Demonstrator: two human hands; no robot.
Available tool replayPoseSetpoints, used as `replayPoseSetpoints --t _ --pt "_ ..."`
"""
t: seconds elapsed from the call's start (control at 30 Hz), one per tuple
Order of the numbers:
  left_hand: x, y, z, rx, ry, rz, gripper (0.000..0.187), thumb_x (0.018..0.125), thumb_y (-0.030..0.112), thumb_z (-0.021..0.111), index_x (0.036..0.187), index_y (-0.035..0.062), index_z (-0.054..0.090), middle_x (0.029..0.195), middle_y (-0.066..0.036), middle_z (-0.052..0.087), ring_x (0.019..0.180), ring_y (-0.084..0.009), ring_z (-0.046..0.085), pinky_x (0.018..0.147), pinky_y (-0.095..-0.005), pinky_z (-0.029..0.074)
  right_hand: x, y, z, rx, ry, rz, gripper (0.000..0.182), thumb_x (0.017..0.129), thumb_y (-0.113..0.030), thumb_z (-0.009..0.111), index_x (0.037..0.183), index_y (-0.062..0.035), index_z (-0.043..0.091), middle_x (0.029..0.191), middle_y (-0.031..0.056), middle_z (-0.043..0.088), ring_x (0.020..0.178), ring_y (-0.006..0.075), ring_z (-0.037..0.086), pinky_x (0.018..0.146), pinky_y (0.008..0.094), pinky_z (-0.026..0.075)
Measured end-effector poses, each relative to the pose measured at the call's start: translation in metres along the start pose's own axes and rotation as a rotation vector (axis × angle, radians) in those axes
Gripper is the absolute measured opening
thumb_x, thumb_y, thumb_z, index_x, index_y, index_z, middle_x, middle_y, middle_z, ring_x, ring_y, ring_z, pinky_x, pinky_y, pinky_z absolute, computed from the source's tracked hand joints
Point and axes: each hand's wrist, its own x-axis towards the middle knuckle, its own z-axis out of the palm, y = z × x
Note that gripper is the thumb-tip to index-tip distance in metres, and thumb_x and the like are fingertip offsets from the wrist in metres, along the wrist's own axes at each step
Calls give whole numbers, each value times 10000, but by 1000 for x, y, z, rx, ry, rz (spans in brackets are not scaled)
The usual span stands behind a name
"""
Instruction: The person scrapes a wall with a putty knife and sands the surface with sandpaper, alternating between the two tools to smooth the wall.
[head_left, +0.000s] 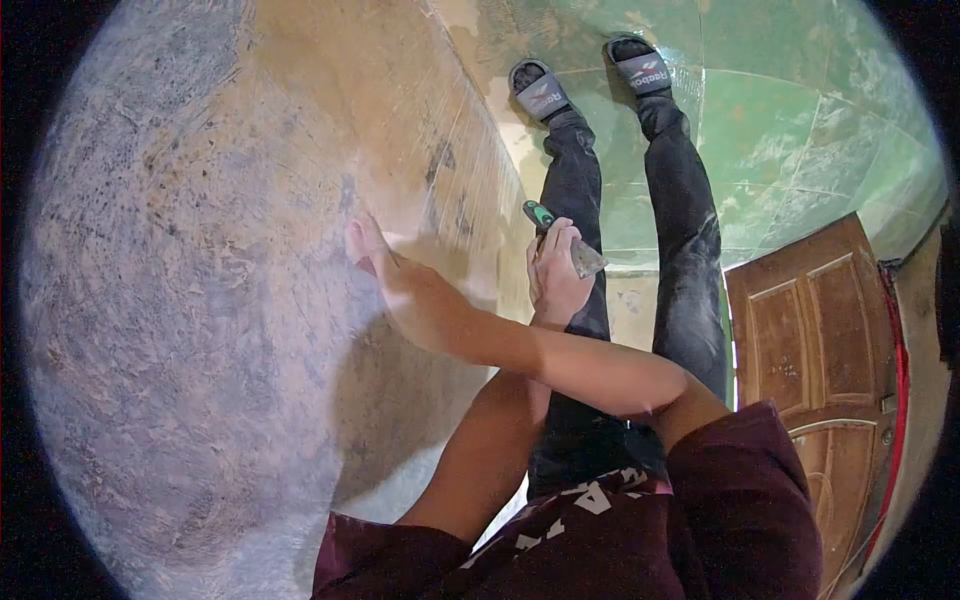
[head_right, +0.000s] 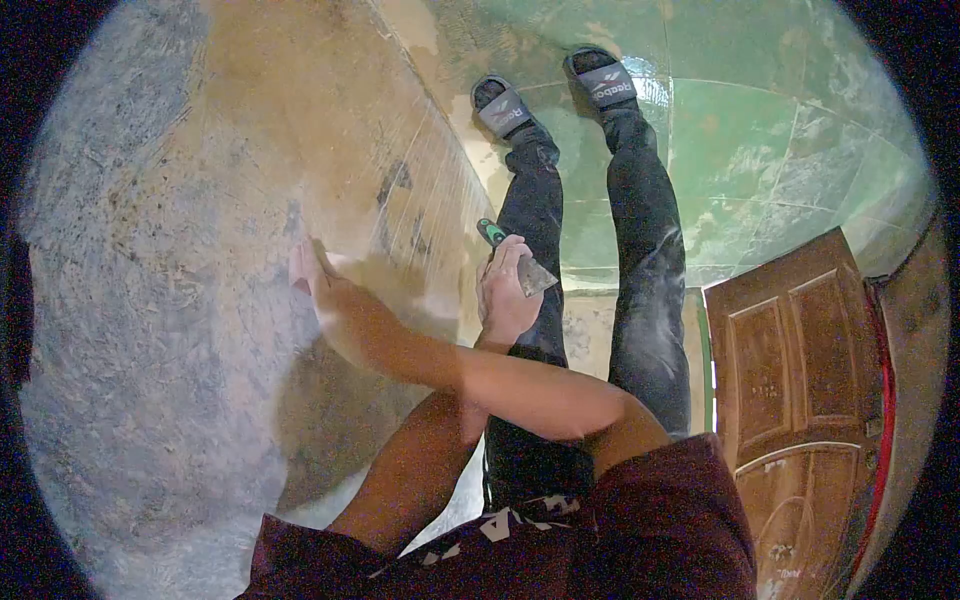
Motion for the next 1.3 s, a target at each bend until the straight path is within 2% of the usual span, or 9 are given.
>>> replayPoseSetpoints --t 0.03,0.23,0.33,0.67,0.87,0.97,1.07,1.17,1.3 --pt "0 -2 4 -5 11 2 379 736 110 747 1085 99 599 1337 -107 605 1240 -333 565 1041 -469 379 -2 3 6 -78 160 -268 565 1001 38 362 1513 153 151 1148 335 594 1006 422 653 984 458 498" --pt "-1 0 2 -37 8 2 410 726 119 767 1097 93 594 1334 -99 598 1241 -319 560 1074 -463 358 -5 18 5 -58 54 -312 678 965 61 382 1530 156 19 1337 360 528 1128 446 616 1036 434 479" --pt "-5 -1 1 -26 14 -5 434 715 116 778 1104 97 587 1333 -93 594 1235 -321 559 1072 -459 357 -9 21 5 9 -32 -70 838 853 148 431 1583 72 28 1547 302 396 1275 378 576 1085 383 450" --pt "-2 2 4 -15 32 -15 412 721 141 784 1089 78 608 1304 -107 611 1226 -313 566 1095 -449 348 10 9 -17 -27 -198 101 825 851 129 453 1566 108 42 1483 323 452 1267 378 581 1042 391 480" --pt "0 6 -1 4 -9 0 439 699 121 794 1089 85 598 1304 -104 607 1226 -305 566 1089 -456 349 -3 3 -2 -201 28 -166 776 885 119 450 1565 107 76 1345 335 570 1153 387 650 927 426 545" --pt "-3 1 6 -35 33 12 467 693 63 767 1115 99 570 1348 -84 587 1231 -321 562 1048 -453 368 27 -13 -25 -235 -249 326 752 897 120 459 1548 136 85 1234 322 636 1065 387 687 857 431 571" --pt "0 6 5 -13 30 32 465 696 80 772 1114 104 571 1348 -83 586 1229 -318 562 1041 -457 364 19 15 -12 1 -36 8 365 1062 -79 401 1378 93 344 990 292 651 863 333 714 709 412 590" --pt "-3 2 5 1 13 17 451 709 105 768 1115 106 572 1350 -81 586 1235 -323 560 1044 -461 359 -8 18 3 -244 227 -361 740 893 121 480 1548 125 133 1131 333 656 967 408 697 800 422 577" --pt "-3 1 6 -24 20 30 430 726 131 756 1115 115 573 1354 -87 585 1255 -328 550 1058 -465 350 13 -2 -28 -131 -80 70 707 908 113 478 1541 135 163 1256 330 616 1043 404 684 910 408 555"
